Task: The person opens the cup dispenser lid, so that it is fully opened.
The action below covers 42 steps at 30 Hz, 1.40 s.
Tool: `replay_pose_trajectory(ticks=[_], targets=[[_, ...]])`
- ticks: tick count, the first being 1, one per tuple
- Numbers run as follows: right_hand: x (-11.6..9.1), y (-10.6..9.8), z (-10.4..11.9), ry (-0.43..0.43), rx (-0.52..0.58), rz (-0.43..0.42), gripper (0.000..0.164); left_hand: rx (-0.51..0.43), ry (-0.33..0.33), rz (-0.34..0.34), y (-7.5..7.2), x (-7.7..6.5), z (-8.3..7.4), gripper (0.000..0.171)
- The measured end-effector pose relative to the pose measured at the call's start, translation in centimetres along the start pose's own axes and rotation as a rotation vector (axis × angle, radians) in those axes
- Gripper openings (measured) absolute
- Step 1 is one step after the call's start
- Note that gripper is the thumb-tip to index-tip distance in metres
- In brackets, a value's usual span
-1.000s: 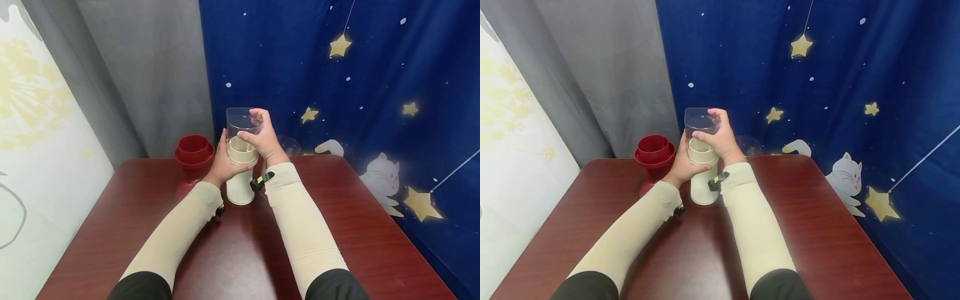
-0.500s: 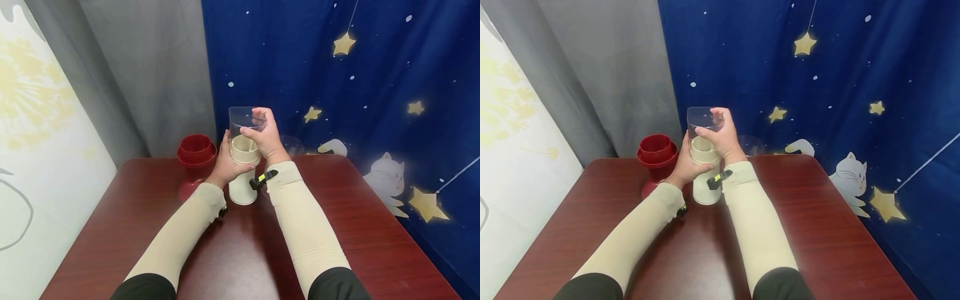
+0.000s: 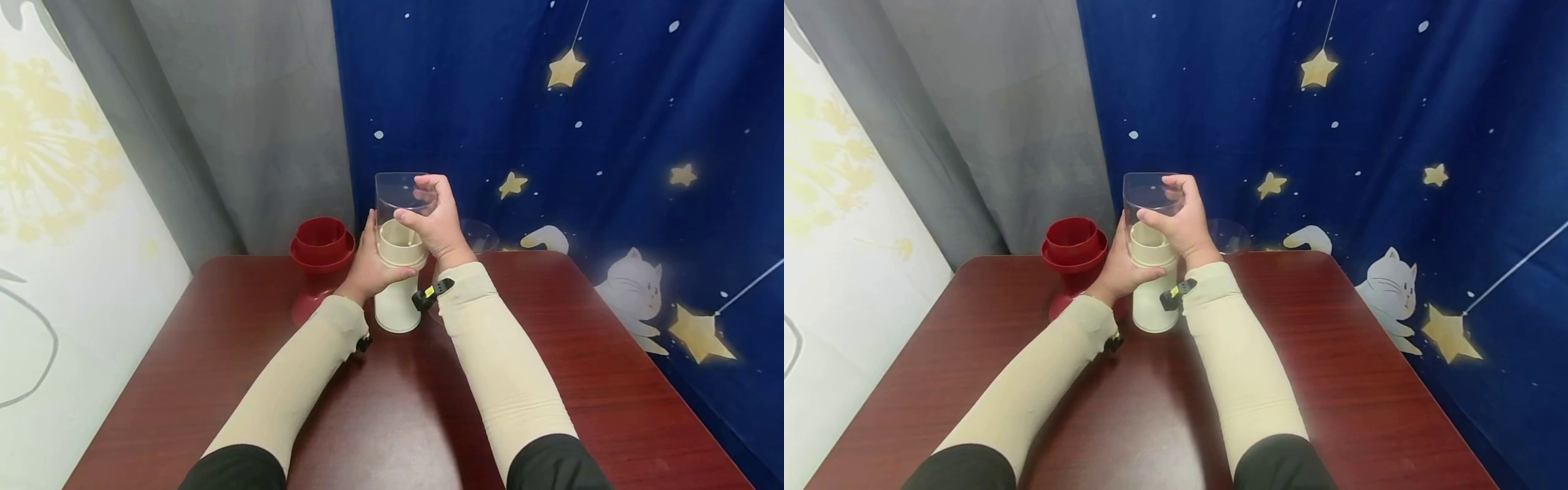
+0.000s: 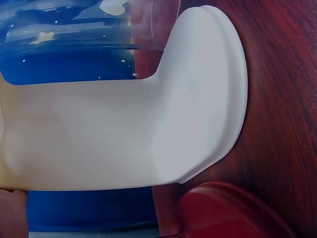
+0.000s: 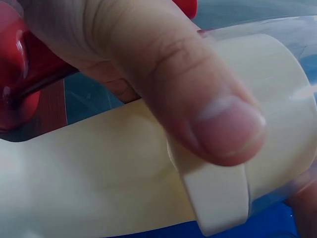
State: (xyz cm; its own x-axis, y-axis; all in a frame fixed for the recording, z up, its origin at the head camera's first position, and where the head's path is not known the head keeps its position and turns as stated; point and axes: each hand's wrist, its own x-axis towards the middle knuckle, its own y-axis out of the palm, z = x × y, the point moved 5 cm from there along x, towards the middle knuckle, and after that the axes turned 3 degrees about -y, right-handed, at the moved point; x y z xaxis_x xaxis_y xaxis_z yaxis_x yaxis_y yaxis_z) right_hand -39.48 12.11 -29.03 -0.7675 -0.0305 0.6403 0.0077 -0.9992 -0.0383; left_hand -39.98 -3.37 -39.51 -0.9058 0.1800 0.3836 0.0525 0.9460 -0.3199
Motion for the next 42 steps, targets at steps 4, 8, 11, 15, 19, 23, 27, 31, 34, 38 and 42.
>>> replay_pose_trajectory(ticks=[4,8,11,15,19,23,27,31,34,38,42], targets=[[0.10,-0.03,0.01,-0.002,-0.008,-0.008,0.106,-0.008,-0.010,0.009,0.03,0.13,0.02,0.152],[0.32,-0.12,0.05,0.016,0.000,-0.017,0.088,-0.027,-0.018,0.016,0.06,0.30,0.09,0.152],[0.53,-0.17,0.06,0.033,0.006,-0.020,0.079,-0.038,-0.032,0.018,0.08,0.37,0.15,0.151],[0.76,-0.16,0.07,0.038,0.010,-0.021,0.075,-0.042,-0.041,0.015,0.11,0.45,0.24,0.150],[0.70,-0.20,0.10,0.029,0.010,-0.027,0.074,-0.042,-0.034,0.016,0.18,0.49,0.34,0.150],[0.50,-0.21,0.27,0.014,0.015,-0.020,0.077,-0.035,-0.048,0.019,0.25,0.31,0.37,0.149],[0.41,-0.32,0.57,-0.003,0.002,-0.015,0.089,-0.037,-0.068,0.023,0.29,0.15,0.38,0.149],[0.51,-0.41,0.61,-0.003,-0.029,-0.013,0.115,-0.037,-0.058,0.027,0.25,0.20,0.31,0.150],[0.60,-0.20,0.55,0.007,-0.023,0.012,0.129,-0.033,-0.035,0.018,0.05,0.35,0.24,0.151],[0.54,0.12,0.36,0.018,-0.036,0.052,0.134,-0.031,-0.016,0.011,-0.20,0.49,0.23,0.150],[0.44,0.19,0.14,0.016,-0.045,0.055,0.116,-0.024,-0.011,0.021,-0.25,0.61,0.32,0.149]])
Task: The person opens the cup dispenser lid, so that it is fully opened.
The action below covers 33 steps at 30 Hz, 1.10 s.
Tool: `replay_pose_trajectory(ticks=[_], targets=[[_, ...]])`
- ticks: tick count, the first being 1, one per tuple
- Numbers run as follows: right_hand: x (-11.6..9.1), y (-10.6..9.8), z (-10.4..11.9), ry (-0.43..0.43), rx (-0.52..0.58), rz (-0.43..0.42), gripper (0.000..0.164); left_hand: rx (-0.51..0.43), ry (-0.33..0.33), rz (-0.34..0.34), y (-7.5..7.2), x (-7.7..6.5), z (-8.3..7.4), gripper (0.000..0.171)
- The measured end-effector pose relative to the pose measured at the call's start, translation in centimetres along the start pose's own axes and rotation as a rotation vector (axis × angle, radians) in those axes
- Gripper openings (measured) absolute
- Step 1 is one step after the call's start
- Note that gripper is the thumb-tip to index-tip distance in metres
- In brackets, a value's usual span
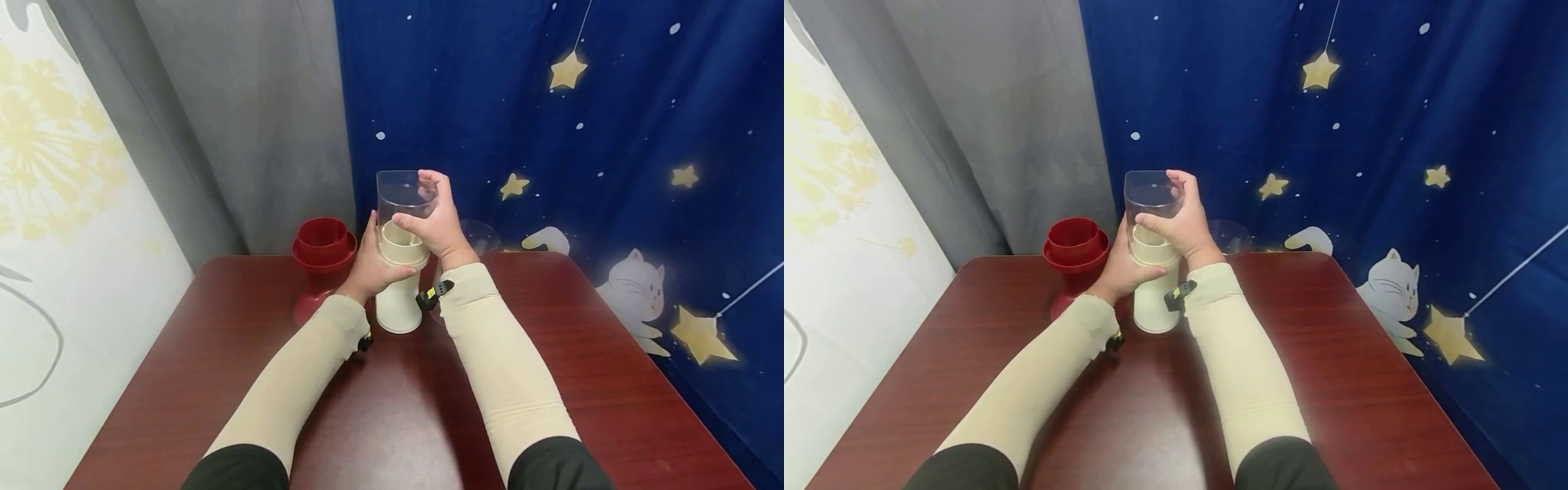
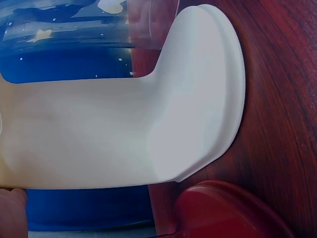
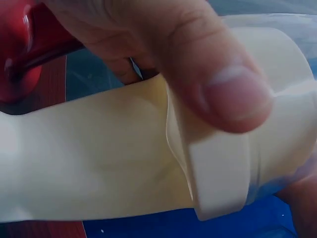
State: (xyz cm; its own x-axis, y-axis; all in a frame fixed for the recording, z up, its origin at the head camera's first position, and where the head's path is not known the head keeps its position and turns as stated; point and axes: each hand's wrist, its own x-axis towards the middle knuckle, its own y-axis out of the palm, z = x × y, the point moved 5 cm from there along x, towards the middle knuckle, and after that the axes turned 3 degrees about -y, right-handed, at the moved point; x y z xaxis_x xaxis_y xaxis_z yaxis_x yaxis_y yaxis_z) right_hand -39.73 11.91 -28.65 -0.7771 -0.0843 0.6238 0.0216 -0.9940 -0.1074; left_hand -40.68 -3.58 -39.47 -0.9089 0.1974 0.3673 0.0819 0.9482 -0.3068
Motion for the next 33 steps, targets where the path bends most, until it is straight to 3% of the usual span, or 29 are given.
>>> replay_pose_trajectory(ticks=[4,7,15,21,30,33], targets=[[0.3,-0.2,0.0,0.013,0.044,-0.022,0.082,0.005,-0.005,-0.007,0.2,0.1,0.1,0.150],[0.9,-0.9,0.7,0.019,0.064,-0.060,0.077,-0.003,-0.002,-0.007,0.5,0.2,0.1,0.152],[2.4,-2.0,5.5,-0.089,0.119,-0.045,0.114,0.079,0.041,-0.028,0.5,0.4,-0.3,0.146],[2.3,-2.4,7.7,-0.113,0.147,-0.037,0.116,0.139,0.082,-0.034,0.3,0.3,-0.5,0.130],[1.4,-3.7,8.7,-0.110,0.155,-0.025,0.105,0.117,0.067,-0.048,0.4,0.1,-0.4,0.120],[1.0,-4.1,9.0,-0.110,0.156,-0.029,0.109,0.104,0.062,-0.054,0.5,0.0,-0.3,0.117]])
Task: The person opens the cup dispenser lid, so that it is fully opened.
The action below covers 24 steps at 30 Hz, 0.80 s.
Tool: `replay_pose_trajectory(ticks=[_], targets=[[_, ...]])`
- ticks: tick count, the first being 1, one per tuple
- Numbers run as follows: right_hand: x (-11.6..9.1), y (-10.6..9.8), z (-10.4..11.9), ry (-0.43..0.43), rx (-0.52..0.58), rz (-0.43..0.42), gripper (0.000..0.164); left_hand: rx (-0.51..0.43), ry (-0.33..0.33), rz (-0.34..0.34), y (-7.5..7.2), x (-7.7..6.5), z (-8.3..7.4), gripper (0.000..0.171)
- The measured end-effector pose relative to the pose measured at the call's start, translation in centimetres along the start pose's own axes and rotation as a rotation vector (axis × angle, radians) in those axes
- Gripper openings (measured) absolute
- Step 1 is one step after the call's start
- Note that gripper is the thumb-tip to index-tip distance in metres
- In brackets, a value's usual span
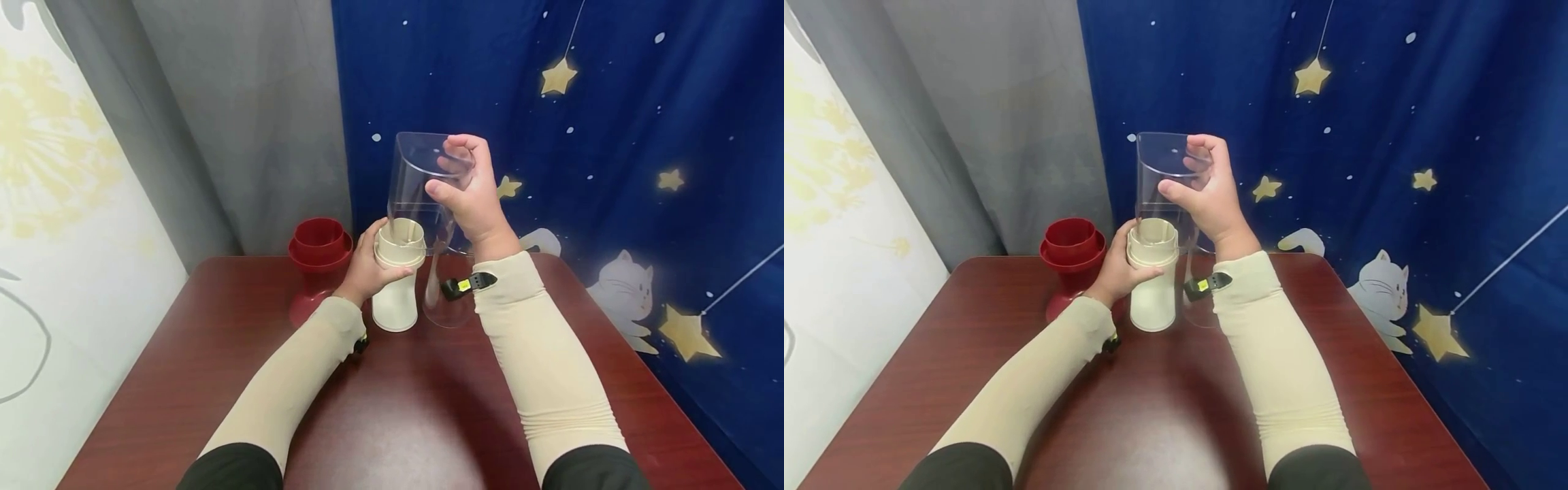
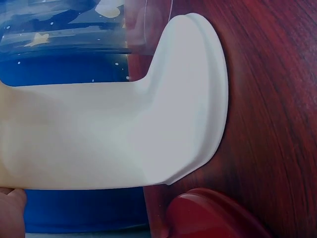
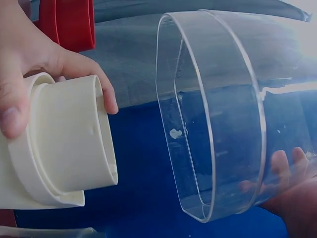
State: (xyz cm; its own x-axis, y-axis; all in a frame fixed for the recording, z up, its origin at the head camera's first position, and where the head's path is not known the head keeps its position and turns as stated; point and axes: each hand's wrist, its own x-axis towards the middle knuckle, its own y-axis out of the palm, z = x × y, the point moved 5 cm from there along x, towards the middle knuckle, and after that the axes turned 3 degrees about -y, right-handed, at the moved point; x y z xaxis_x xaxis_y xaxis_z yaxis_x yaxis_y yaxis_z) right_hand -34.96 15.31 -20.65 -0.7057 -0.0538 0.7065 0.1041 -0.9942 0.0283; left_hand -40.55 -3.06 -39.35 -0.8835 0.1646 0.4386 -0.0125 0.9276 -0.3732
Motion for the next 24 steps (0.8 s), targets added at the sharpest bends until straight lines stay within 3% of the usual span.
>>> replay_pose_trajectory(ticks=[11,24], targets=[[-2.0,-1.3,0.9,0.020,-0.043,0.017,0.109,-0.010,0.006,-0.043,0.0,0.0,0.3,0.116],[-4.5,-2.2,1.1,0.009,0.096,0.022,0.098,0.013,0.006,-0.083,0.2,0.0,0.4,0.113]])
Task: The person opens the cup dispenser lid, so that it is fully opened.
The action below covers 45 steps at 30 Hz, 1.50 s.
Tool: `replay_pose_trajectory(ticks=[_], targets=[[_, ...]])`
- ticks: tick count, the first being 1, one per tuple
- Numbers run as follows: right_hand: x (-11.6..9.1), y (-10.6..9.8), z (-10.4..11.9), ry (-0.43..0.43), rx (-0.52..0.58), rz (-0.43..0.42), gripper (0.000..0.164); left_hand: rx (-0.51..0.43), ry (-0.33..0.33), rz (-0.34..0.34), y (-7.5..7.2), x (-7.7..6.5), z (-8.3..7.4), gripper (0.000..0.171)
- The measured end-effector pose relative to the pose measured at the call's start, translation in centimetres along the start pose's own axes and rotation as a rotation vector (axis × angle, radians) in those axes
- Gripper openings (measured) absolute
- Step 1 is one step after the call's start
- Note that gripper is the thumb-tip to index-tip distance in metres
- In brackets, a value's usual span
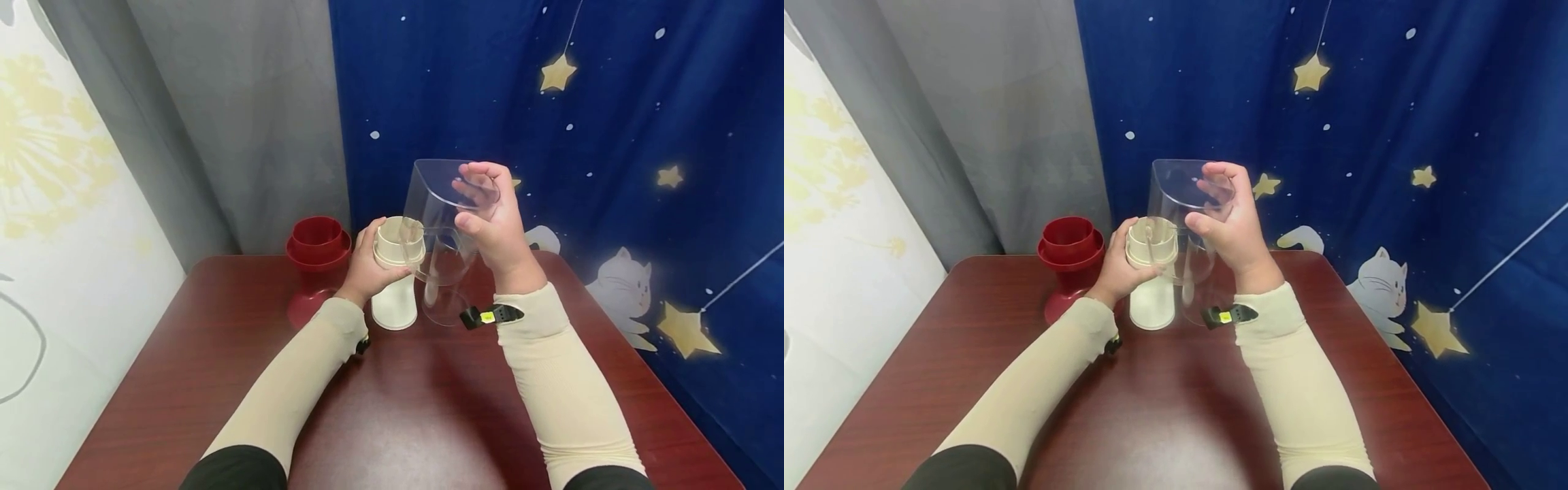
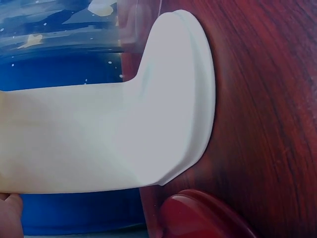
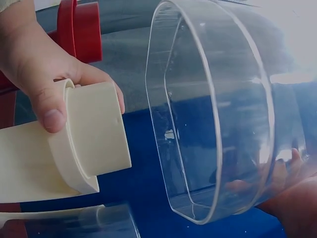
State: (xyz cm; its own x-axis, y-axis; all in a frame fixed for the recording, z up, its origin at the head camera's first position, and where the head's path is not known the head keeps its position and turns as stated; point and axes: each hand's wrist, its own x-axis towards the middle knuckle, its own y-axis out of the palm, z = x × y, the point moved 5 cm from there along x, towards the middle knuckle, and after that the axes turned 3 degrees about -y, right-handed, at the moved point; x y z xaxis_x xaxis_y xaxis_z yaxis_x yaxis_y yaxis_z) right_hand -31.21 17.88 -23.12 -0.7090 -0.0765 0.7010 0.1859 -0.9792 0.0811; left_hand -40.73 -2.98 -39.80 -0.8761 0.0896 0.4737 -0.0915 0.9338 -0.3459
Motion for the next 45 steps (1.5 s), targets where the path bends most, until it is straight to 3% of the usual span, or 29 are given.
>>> replay_pose_trajectory(ticks=[11,35,45], targets=[[-2.5,-1.3,0.0,-0.005,0.070,0.016,0.093,-0.004,-0.010,0.008,0.1,0.0,0.2,0.113],[-9.0,-6.9,-2.3,-0.056,0.259,0.096,0.071,-0.020,0.011,-0.012,-0.1,-0.3,0.2,0.113],[-10.9,-10.6,-3.2,-0.030,0.067,0.028,0.070,-0.022,-0.002,-0.007,-0.1,-0.4,-0.1,0.112]])
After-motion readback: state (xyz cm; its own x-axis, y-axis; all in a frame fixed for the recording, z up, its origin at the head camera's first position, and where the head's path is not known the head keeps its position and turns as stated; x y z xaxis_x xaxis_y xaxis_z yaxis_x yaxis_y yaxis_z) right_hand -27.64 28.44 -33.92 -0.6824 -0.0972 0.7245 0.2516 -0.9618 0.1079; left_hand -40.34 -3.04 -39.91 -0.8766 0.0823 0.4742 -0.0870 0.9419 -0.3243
